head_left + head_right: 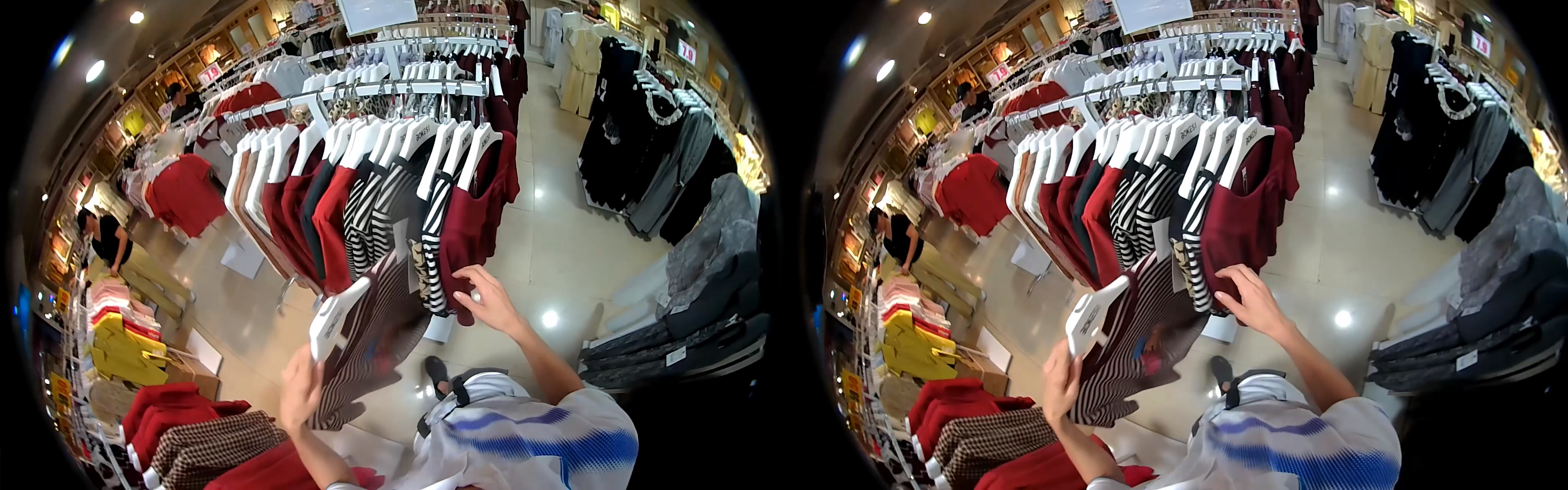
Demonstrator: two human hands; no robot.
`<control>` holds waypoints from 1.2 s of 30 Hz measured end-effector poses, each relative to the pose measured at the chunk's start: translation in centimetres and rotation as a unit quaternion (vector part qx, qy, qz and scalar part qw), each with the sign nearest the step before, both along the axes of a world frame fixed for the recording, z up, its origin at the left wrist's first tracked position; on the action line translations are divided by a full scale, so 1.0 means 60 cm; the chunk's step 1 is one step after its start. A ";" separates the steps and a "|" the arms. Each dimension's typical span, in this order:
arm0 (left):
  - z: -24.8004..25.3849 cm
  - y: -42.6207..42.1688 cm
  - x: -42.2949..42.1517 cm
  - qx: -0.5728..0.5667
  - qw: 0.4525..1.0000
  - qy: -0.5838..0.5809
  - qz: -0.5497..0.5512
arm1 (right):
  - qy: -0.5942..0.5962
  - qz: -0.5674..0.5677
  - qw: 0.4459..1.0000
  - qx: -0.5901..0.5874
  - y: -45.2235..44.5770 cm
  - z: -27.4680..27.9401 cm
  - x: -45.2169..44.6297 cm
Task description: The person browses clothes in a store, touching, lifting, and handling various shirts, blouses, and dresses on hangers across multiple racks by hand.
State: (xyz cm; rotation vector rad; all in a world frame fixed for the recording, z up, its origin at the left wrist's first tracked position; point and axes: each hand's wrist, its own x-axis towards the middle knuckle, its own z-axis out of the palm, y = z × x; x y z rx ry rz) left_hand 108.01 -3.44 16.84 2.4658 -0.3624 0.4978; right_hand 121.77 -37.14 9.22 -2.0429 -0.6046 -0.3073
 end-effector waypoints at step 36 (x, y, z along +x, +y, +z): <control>0.086 -0.532 0.475 0.194 0.932 -0.134 0.273 | -0.260 0.173 0.944 -0.103 -0.488 0.028 0.465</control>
